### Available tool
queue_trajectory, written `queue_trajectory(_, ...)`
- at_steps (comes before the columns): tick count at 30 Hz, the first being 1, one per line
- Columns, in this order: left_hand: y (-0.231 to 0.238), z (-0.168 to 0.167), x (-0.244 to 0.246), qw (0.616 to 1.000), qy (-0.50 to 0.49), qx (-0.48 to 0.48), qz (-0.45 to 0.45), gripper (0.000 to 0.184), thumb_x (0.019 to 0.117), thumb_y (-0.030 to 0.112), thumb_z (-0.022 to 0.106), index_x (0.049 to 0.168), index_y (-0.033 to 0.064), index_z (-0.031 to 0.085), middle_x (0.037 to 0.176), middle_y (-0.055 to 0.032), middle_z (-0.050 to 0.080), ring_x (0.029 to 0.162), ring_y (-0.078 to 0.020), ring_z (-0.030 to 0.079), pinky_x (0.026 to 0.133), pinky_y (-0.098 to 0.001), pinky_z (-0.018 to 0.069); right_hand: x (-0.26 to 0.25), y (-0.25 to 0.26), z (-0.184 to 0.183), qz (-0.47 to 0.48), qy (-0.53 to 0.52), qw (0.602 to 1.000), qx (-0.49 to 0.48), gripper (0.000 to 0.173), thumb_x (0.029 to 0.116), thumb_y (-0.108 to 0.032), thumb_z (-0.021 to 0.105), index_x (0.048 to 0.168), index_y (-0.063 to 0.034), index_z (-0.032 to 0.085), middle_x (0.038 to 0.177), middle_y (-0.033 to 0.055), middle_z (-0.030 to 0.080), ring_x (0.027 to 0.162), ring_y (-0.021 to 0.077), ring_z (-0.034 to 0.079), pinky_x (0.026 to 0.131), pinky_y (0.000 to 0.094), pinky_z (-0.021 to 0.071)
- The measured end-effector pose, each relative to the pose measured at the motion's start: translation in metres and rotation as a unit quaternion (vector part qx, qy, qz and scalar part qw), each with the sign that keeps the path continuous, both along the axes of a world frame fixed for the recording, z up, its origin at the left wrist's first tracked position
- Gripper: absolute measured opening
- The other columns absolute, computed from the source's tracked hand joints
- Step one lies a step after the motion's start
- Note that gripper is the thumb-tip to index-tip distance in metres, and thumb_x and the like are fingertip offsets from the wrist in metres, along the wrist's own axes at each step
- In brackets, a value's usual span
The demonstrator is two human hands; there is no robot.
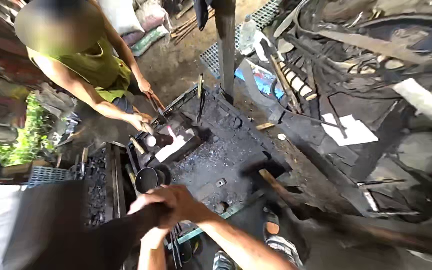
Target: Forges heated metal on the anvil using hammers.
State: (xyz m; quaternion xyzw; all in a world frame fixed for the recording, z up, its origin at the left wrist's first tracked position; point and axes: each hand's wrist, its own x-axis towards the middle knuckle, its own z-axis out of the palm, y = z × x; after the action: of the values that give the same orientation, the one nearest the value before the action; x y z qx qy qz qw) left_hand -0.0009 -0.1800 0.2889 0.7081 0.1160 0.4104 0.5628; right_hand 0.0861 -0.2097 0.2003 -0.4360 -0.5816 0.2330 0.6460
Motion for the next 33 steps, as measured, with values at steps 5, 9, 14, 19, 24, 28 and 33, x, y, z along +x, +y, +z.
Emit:
queue_trajectory(5, 0.107, -0.013, 0.042, 0.992, -0.048, 0.102, 0.060, 0.039, 0.0831, 0.048, 0.081, 0.109, 0.0227, 0.068, 0.078, 0.0050, 0.067, 0.064, -0.0104, 0.061, 0.061, -0.0316, 0.0552, 0.044, 0.118, 0.001, -0.064, -0.051, 0.997, -0.014, 0.041, 0.0716, -0.037, 0.085, 0.100, -0.0093, 0.074, 0.086, 0.0087, 0.073, 0.078, 0.0264, 0.071, 0.065, 0.0508, 0.0570)
queue_trajectory(9, 0.102, -0.302, 0.026, 0.936, 0.088, -0.290, 0.180, 0.025, 0.0886, 0.020, 0.073, 0.106, 0.0069, 0.061, 0.069, -0.0019, 0.063, 0.056, -0.0145, 0.063, 0.053, -0.0360, 0.0573, 0.006, 0.056, -0.234, -0.015, 0.012, 0.885, -0.466, 0.045, 0.0828, -0.039, 0.074, 0.123, -0.0194, 0.070, 0.108, 0.0064, 0.075, 0.100, 0.0250, 0.072, 0.086, 0.0547, 0.0596)
queue_trajectory(14, -0.013, -0.309, -0.005, 0.843, 0.153, -0.466, 0.219, 0.041, 0.0851, 0.032, 0.077, 0.104, 0.0012, 0.058, 0.059, -0.0075, 0.059, 0.049, -0.0206, 0.061, 0.051, -0.0386, 0.0570, -0.029, -0.064, -0.241, 0.036, 0.020, 0.814, -0.580, 0.041, 0.0812, -0.034, 0.071, 0.116, -0.0130, 0.068, 0.097, 0.0117, 0.074, 0.092, 0.0302, 0.073, 0.081, 0.0578, 0.0583)
queue_trajectory(19, -0.071, -0.165, -0.028, 0.930, 0.083, -0.300, 0.195, 0.068, 0.0689, 0.033, 0.095, 0.121, 0.0067, 0.060, 0.096, -0.0067, 0.074, 0.084, -0.0168, 0.072, 0.077, -0.0381, 0.0627, -0.033, -0.096, -0.147, 0.031, 0.066, 0.950, -0.302, 0.063, 0.0797, -0.034, 0.081, 0.140, -0.0274, 0.063, 0.116, -0.0023, 0.076, 0.103, 0.0142, 0.073, 0.090, 0.0495, 0.0620)
queue_trajectory(24, 0.051, 0.002, 0.022, 0.999, -0.010, 0.045, -0.021, 0.033, 0.0851, 0.039, 0.082, 0.109, 0.0194, 0.072, 0.089, 0.0008, 0.074, 0.078, -0.0139, 0.069, 0.074, -0.0333, 0.0595, 0.022, 0.052, 0.001, -0.013, -0.023, 1.000, -0.003, 0.059, 0.0799, -0.049, 0.080, 0.123, -0.0105, 0.073, 0.110, 0.0120, 0.076, 0.099, 0.0293, 0.073, 0.082, 0.0548, 0.0591)
queue_trajectory(28, 0.119, -0.116, 0.045, 0.996, -0.040, -0.029, 0.080, 0.033, 0.0817, 0.038, 0.085, 0.103, 0.0197, 0.069, 0.080, 0.0021, 0.070, 0.068, -0.0120, 0.065, 0.065, -0.0333, 0.0574, 0.037, 0.113, -0.103, -0.052, -0.035, 0.988, -0.143, 0.050, 0.0778, -0.043, 0.082, 0.114, -0.0085, 0.074, 0.100, 0.0111, 0.076, 0.091, 0.0274, 0.073, 0.077, 0.0535, 0.0604)
queue_trajectory(33, 0.054, -0.363, 0.011, 0.870, 0.135, -0.438, 0.179, 0.029, 0.0916, 0.024, 0.068, 0.107, 0.0022, 0.057, 0.059, -0.0051, 0.057, 0.048, -0.0184, 0.058, 0.049, -0.0386, 0.0552, -0.013, 0.000, -0.279, 0.002, 0.022, 0.802, -0.596, 0.045, 0.0821, -0.034, 0.071, 0.123, -0.0150, 0.067, 0.103, 0.0121, 0.074, 0.097, 0.0316, 0.072, 0.082, 0.0599, 0.0581)
